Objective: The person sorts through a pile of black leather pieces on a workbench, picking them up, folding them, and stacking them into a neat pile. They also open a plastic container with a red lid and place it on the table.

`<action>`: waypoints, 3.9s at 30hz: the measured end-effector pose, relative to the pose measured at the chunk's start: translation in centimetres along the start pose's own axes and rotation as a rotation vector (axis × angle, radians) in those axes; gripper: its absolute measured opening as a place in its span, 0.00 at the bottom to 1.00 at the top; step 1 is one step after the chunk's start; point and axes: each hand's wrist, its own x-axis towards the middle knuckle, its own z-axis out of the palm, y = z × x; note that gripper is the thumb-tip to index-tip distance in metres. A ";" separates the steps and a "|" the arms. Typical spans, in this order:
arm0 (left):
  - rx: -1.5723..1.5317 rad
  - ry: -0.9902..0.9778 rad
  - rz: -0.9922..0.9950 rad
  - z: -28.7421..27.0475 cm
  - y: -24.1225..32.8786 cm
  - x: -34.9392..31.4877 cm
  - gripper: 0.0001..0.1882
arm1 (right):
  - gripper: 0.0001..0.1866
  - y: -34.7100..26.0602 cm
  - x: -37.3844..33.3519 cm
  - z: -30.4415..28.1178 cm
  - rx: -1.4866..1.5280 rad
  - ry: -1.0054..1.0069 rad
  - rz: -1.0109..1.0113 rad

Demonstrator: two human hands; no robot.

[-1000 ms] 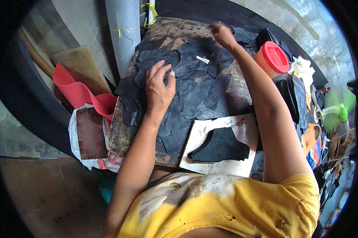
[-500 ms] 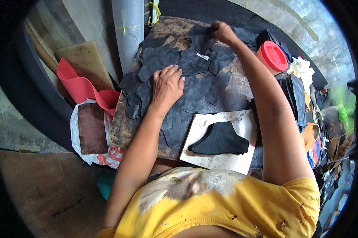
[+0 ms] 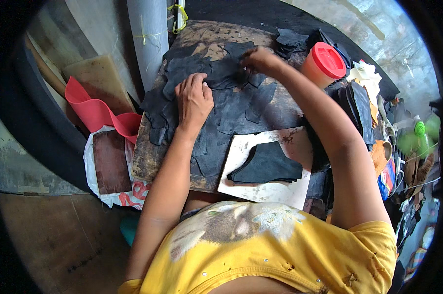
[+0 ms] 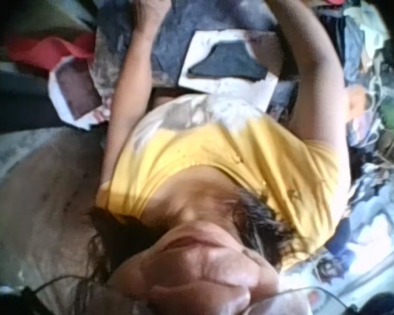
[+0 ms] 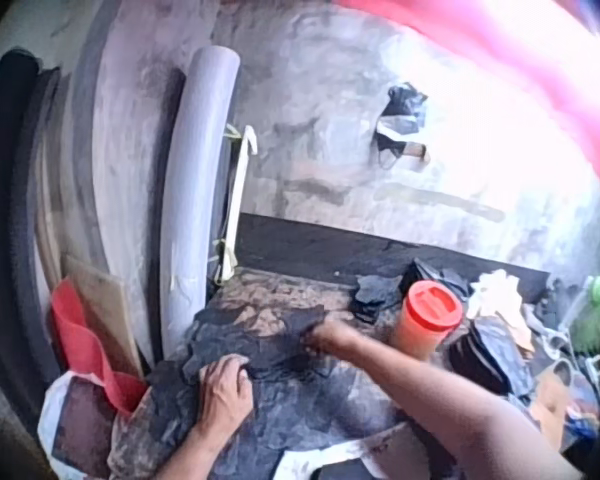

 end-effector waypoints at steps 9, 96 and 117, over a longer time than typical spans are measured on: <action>0.096 -0.165 0.015 0.2 -0.4 -0.7 0.14 | 0.21 -0.8 1.0 2.8 -0.559 0.239 0.094; -0.533 -0.044 -0.603 -3.4 -2.6 0.2 0.17 | 0.21 -0.5 -9.1 -2.1 -0.915 -0.176 -0.175; 0.257 0.002 0.076 -1.6 1.2 -1.6 0.24 | 0.15 3.0 -13.4 -0.2 -0.066 0.525 -0.212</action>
